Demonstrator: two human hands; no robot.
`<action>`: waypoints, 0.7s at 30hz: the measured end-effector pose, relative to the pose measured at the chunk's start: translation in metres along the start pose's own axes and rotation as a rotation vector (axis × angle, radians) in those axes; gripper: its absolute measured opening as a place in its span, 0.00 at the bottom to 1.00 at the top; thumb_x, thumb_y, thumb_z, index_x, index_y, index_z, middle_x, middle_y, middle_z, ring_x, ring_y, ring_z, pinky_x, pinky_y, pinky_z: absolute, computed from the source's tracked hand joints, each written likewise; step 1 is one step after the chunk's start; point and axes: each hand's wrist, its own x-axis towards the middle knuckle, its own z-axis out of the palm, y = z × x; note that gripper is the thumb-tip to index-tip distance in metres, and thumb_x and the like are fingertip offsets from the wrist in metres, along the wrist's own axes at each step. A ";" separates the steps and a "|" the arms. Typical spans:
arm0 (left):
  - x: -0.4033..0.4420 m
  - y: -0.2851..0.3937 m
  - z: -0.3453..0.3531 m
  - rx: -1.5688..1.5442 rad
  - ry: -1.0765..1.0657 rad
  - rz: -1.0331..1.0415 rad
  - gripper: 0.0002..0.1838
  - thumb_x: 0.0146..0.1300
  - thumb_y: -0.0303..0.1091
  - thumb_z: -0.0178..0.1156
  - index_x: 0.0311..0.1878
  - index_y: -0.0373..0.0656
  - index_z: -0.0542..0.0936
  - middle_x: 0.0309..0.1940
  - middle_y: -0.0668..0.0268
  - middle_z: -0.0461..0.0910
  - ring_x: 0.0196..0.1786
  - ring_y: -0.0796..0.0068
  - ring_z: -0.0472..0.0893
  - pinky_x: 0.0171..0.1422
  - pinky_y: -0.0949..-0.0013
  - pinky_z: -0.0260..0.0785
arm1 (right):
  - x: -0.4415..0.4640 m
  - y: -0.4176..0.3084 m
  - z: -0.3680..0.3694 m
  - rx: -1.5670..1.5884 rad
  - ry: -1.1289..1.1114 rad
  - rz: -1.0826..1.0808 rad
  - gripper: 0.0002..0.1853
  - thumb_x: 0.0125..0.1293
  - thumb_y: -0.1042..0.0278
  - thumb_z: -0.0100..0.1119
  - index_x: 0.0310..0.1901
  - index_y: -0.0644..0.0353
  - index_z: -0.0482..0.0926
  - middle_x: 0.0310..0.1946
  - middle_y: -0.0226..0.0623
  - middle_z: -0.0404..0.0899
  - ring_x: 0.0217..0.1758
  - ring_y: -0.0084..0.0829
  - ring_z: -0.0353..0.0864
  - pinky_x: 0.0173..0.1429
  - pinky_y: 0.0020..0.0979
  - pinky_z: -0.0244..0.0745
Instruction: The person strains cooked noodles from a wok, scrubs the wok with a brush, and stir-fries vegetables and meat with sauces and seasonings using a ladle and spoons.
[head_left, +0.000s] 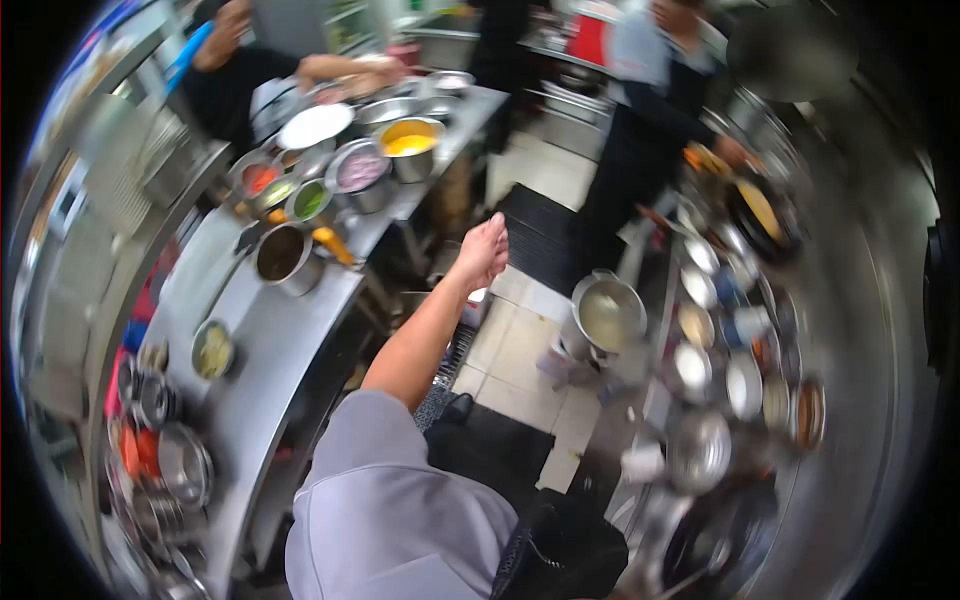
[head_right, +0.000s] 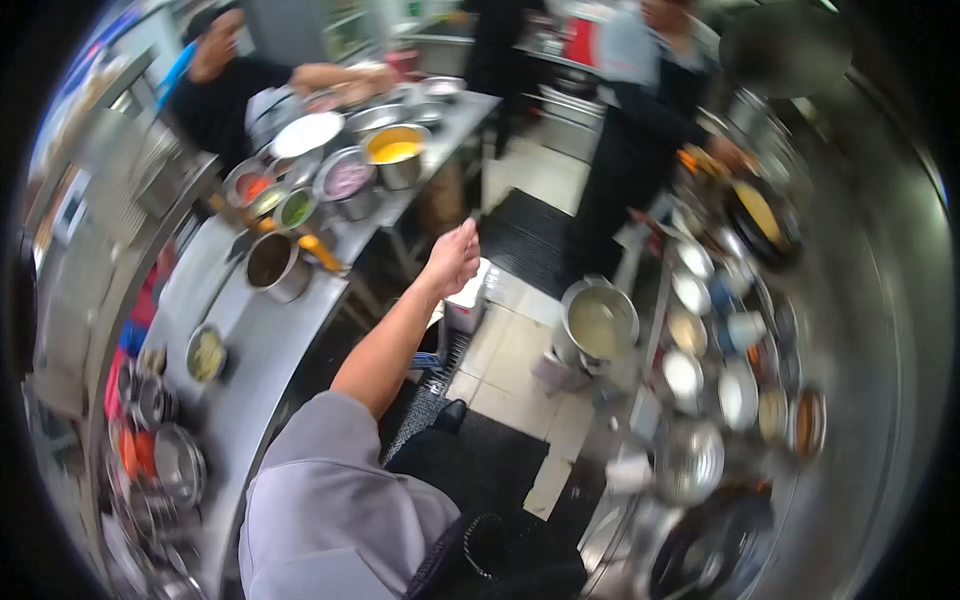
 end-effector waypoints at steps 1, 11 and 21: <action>-0.011 -0.037 0.023 -0.029 -0.119 -0.115 0.21 0.74 0.55 0.55 0.30 0.51 0.70 0.17 0.77 0.60 0.15 0.83 0.58 0.17 0.76 0.48 | 0.028 0.049 -0.003 0.205 -0.063 -0.007 0.41 0.67 0.76 0.59 0.78 0.63 0.47 0.66 0.59 0.68 0.69 0.45 0.71 0.66 0.39 0.69; -0.178 -0.334 0.362 0.259 -0.766 -0.538 0.11 0.75 0.42 0.56 0.44 0.44 0.75 0.30 0.73 0.70 0.28 0.80 0.71 0.26 0.75 0.63 | -0.029 0.027 -0.047 0.239 0.110 0.247 0.36 0.64 0.69 0.59 0.75 0.57 0.61 0.22 0.38 0.77 0.20 0.28 0.74 0.28 0.34 0.72; -0.276 -0.479 0.464 1.014 -1.009 0.074 0.20 0.69 0.44 0.64 0.52 0.35 0.81 0.45 0.57 0.85 0.48 0.67 0.83 0.53 0.67 0.74 | -0.018 0.039 -0.101 0.074 0.194 0.240 0.31 0.66 0.70 0.59 0.71 0.62 0.66 0.27 0.52 0.81 0.28 0.41 0.81 0.39 0.40 0.76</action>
